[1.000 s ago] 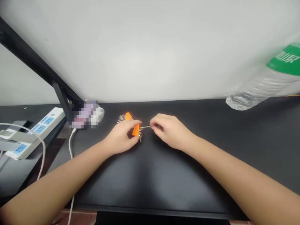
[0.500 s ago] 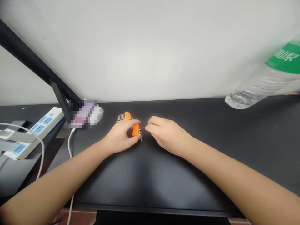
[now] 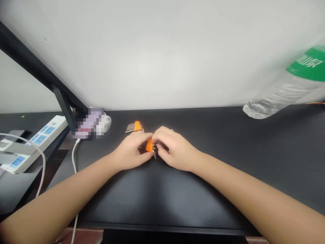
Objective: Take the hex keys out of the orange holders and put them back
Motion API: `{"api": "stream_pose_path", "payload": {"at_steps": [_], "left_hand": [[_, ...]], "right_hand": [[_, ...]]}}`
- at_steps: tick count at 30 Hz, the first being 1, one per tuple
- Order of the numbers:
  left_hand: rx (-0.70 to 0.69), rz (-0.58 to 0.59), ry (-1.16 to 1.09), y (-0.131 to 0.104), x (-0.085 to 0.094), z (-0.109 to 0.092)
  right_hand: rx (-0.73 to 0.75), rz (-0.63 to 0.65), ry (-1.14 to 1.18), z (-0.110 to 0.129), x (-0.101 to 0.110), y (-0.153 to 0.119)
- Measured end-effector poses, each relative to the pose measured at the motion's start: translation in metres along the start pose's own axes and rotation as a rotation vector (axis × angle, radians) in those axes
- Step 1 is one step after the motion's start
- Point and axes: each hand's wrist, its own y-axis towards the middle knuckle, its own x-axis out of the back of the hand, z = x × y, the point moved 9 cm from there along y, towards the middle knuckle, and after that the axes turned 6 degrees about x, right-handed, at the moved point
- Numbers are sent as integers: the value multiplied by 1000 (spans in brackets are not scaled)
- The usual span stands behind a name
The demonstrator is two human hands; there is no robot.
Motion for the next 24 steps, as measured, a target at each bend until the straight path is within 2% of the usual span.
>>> {"api": "stream_pose_path", "payload": {"at_steps": [5,8,14,18,24], "left_hand": [[5,-31,-25,-2,2,5],[1,-68,-12,-4,3,9],[21,-76,-2,-5,2,18],[13,-72,4,-5,2,17],[21,-70,20,-5,2,17]], "right_hand": [[-30,-14,-79,-13,8,-1],[-69,-3,-225,-30,15,-3],[-156,95,-464,-66,25,-12],[-149,158,-497,-73,20,-14],[-141,183,-529,-74,15,-14]]}}
